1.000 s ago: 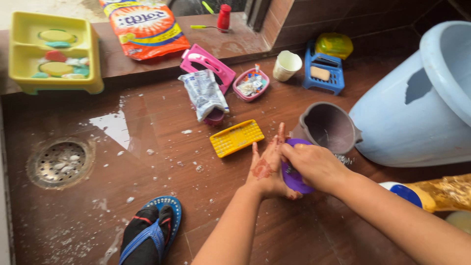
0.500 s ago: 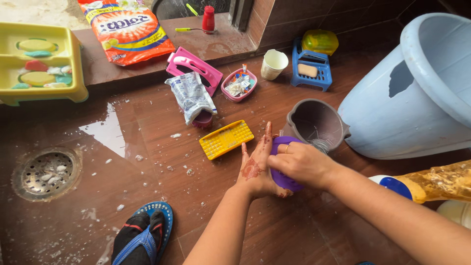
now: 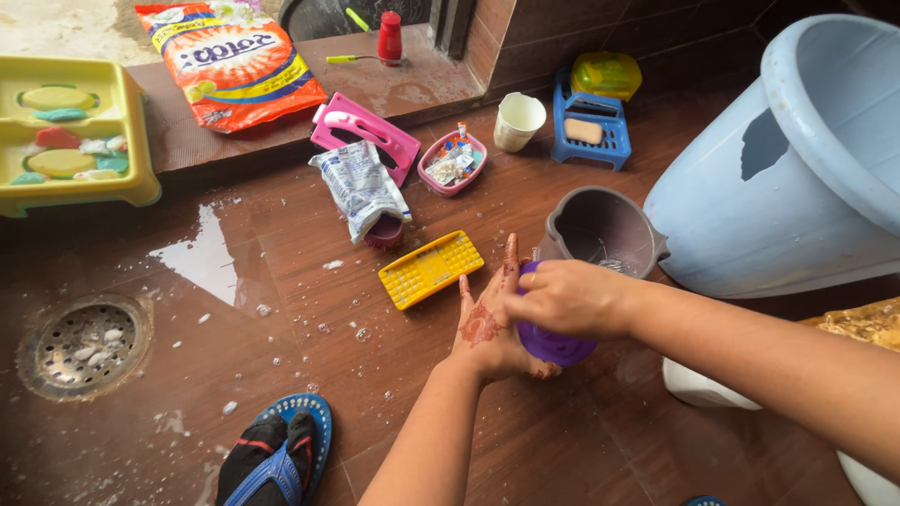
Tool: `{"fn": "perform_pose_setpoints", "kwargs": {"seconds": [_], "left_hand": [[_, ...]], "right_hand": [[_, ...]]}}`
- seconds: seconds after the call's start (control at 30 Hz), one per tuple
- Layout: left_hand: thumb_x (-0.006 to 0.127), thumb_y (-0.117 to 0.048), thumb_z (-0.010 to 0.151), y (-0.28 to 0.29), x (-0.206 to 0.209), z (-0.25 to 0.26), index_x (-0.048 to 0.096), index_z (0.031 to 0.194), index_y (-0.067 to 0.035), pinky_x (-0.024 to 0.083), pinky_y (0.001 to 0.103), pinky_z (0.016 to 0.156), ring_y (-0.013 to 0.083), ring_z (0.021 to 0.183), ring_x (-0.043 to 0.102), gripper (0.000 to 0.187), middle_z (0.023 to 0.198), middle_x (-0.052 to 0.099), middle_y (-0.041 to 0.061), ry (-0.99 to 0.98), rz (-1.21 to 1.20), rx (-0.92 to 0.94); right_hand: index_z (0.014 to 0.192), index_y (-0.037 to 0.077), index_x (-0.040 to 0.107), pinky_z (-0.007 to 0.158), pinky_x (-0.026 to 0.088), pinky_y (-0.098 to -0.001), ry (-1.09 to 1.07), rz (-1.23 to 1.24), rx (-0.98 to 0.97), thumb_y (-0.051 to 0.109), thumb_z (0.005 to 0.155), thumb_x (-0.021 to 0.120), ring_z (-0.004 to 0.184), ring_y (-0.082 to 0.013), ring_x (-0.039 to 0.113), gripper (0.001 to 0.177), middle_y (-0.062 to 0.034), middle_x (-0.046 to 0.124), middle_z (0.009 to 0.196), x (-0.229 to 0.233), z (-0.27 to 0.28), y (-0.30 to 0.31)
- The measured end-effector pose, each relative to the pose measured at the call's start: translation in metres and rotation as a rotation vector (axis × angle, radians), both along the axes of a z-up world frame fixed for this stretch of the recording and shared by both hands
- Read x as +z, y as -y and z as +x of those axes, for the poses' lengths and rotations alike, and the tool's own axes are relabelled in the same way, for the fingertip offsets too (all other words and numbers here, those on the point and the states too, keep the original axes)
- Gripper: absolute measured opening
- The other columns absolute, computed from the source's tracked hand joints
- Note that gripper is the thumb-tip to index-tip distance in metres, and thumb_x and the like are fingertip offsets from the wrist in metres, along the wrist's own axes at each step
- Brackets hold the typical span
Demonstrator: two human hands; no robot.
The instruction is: The person washes a plastic container and its lid by hand using a scouring pad and soapy water. They scrub the inner and outer surfaces, then set the items aside to rinse the workspace.
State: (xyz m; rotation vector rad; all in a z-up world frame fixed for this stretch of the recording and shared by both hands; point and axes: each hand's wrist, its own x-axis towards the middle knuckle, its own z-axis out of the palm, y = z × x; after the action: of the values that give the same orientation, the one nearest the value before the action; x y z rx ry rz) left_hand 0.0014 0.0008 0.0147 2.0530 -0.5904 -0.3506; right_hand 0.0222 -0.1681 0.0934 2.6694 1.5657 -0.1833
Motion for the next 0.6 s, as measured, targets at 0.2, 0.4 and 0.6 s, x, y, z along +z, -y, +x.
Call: {"fn": "perform_pose_setpoints", "kwargs": {"seconds": [0.2, 0.4, 0.6], "left_hand": [[0.098, -0.044, 0.032, 0.000, -0.004, -0.002, -0.016, 0.162, -0.015, 0.001, 0.064, 0.124, 0.0239, 0.151, 0.036, 0.176, 0.157, 0.047, 0.002, 0.011, -0.057, 0.026], [0.098, -0.045, 0.032, 0.003, -0.013, -0.001, -0.011, 0.165, -0.012, 0.000, 0.064, 0.123, 0.0258, 0.151, 0.032, 0.175, 0.160, 0.038, 0.005, 0.052, -0.034, 0.021], [0.097, -0.047, 0.036, 0.003, -0.010, 0.000, -0.007, 0.163, -0.017, 0.002, 0.062, 0.126, 0.0229, 0.151, 0.037, 0.167, 0.159, 0.044, 0.001, -0.009, 0.043, -0.005]], "right_hand": [[0.108, 0.002, 0.054, 0.074, 0.054, -0.0432, 0.020, 0.012, -0.133, 0.011, 0.078, 0.069, 0.082, -0.0346, 0.068, 0.034, -0.0136, 0.068, 0.082, -0.002, -0.014, -0.010], [0.102, 0.005, 0.044, 0.068, 0.054, -0.0488, -0.257, 0.322, -0.782, 0.005, 0.060, 0.082, 0.083, -0.0407, 0.070, 0.057, -0.0164, 0.072, 0.078, 0.001, -0.021, -0.016], [0.112, 0.003, 0.050, 0.068, 0.055, -0.0477, -0.054, -0.156, -0.279, 0.010, 0.073, 0.075, 0.080, -0.0395, 0.070, 0.047, -0.0177, 0.069, 0.079, -0.007, -0.006, -0.011]]}}
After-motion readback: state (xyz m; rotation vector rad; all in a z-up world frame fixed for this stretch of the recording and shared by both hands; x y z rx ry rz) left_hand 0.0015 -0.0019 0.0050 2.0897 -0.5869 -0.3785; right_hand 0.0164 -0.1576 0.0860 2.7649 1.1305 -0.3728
